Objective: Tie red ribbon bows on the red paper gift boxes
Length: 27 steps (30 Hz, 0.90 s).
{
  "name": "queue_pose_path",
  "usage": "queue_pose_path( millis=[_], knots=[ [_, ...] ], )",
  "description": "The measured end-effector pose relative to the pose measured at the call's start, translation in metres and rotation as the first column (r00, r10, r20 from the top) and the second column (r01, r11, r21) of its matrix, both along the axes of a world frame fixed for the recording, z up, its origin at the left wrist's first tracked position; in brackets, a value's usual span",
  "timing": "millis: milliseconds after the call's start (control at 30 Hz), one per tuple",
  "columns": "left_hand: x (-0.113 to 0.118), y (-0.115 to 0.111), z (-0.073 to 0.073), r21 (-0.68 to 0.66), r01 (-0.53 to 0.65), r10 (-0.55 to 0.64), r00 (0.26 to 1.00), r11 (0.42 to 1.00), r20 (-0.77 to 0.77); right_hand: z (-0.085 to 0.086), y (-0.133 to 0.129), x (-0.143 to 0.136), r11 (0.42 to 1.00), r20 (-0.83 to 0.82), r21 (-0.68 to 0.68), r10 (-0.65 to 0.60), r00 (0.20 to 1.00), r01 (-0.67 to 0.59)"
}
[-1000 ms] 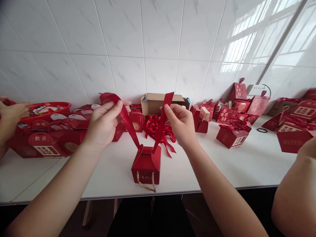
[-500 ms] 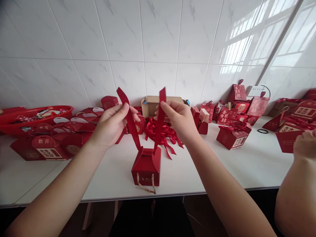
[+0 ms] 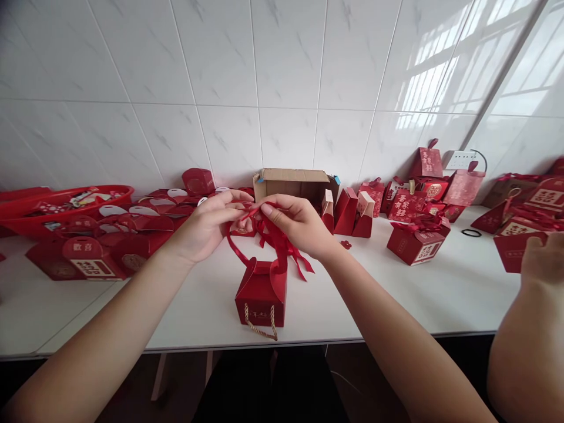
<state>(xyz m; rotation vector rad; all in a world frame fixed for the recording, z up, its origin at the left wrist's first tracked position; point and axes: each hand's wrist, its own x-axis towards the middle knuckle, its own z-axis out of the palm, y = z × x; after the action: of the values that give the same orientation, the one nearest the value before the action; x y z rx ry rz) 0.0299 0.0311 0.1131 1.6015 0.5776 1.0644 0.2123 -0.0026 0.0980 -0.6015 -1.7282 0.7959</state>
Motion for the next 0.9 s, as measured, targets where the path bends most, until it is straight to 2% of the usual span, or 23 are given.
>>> queue_pose_path(
  millis=[100,200,267,333,400,433,467,500,533,567,600,633,667,700,733,767,800,833,900],
  knots=[
    [-0.005,0.002,-0.001,-0.101,0.069,-0.058,0.993,0.992,0.106,-0.005,0.001,0.003,0.967,0.137,0.22,-0.161,0.977,0.128],
    [-0.005,0.003,-0.001,-0.145,0.154,-0.132,0.979,0.977,0.153,-0.009,0.001,0.004,0.854,0.197,0.459,-0.366,0.91,0.244],
    [-0.003,0.002,-0.002,-0.137,0.152,-0.132,0.981,0.979,0.143,-0.011,0.001,0.002,0.807,0.214,0.53,-0.424,0.88,0.259],
    [0.0,0.0,-0.003,-0.061,0.076,-0.071,0.994,0.995,0.081,-0.012,0.001,-0.001,0.794,0.2,0.541,-0.44,0.875,0.276],
    [-0.001,-0.004,-0.005,0.145,-0.125,0.129,0.991,0.981,-0.019,-0.016,-0.002,0.0,0.793,0.115,0.493,-0.467,0.877,0.357],
    [-0.004,-0.005,-0.007,0.291,-0.255,0.281,0.958,0.922,-0.05,-0.02,-0.005,0.002,0.79,0.047,0.44,-0.495,0.867,0.427],
    [-0.01,-0.006,-0.01,0.436,-0.372,0.438,0.897,0.819,-0.056,-0.025,-0.009,0.006,0.782,-0.021,0.363,-0.536,0.844,0.506],
    [-0.019,-0.007,-0.015,0.562,-0.457,0.575,0.817,0.69,-0.042,-0.033,-0.014,0.013,0.767,-0.072,0.274,-0.585,0.808,0.58],
    [-0.031,-0.006,-0.022,0.647,-0.504,0.675,0.737,0.572,-0.023,-0.042,-0.02,0.022,0.744,-0.097,0.174,-0.638,0.764,0.645],
    [-0.045,-0.004,-0.031,0.689,-0.524,0.737,0.675,0.501,-0.022,-0.054,-0.027,0.034,0.714,-0.07,0.087,-0.692,0.719,0.695],
    [-0.062,-0.001,-0.042,0.713,-0.52,0.781,0.621,0.47,-0.062,-0.067,-0.035,0.048,0.675,-0.004,0.036,-0.737,0.676,0.737],
    [-0.08,0.003,-0.056,0.732,-0.499,0.814,0.567,0.464,-0.13,-0.081,-0.043,0.063,0.627,0.077,0.008,-0.777,0.624,0.779],
    [-0.098,0.008,-0.071,0.738,-0.462,0.83,0.506,0.492,-0.236,-0.095,-0.051,0.079,0.589,0.207,-0.017,-0.789,0.579,0.808],
    [-0.115,0.012,-0.088,0.719,-0.423,0.812,0.472,0.551,-0.344,-0.109,-0.057,0.093,0.56,0.358,-0.041,-0.765,0.536,0.827],
    [-0.128,0.017,-0.104,0.668,-0.365,0.743,0.491,0.649,-0.454,-0.122,-0.063,0.106,0.543,0.493,-0.063,-0.713,0.499,0.837],
    [-0.138,0.02,-0.118,0.603,-0.317,0.665,0.522,0.732,-0.533,-0.132,-0.067,0.116,0.561,0.592,-0.088,-0.635,0.496,0.823],
    [-0.143,0.022,-0.13,0.553,-0.294,0.614,0.531,0.78,-0.584,-0.138,-0.07,0.122,0.579,0.626,-0.083,-0.603,0.494,0.811],
    [-0.143,0.023,-0.139,0.537,-0.291,0.601,0.53,0.792,-0.598,-0.142,-0.071,0.124,0.585,0.637,-0.06,-0.601,0.483,0.809],
    [-0.129,0.019,-0.143,0.524,-0.345,0.617,0.574,0.779,-0.539,-0.137,-0.069,0.115,0.585,0.606,-0.007,-0.643,0.469,0.811]
  ],
)
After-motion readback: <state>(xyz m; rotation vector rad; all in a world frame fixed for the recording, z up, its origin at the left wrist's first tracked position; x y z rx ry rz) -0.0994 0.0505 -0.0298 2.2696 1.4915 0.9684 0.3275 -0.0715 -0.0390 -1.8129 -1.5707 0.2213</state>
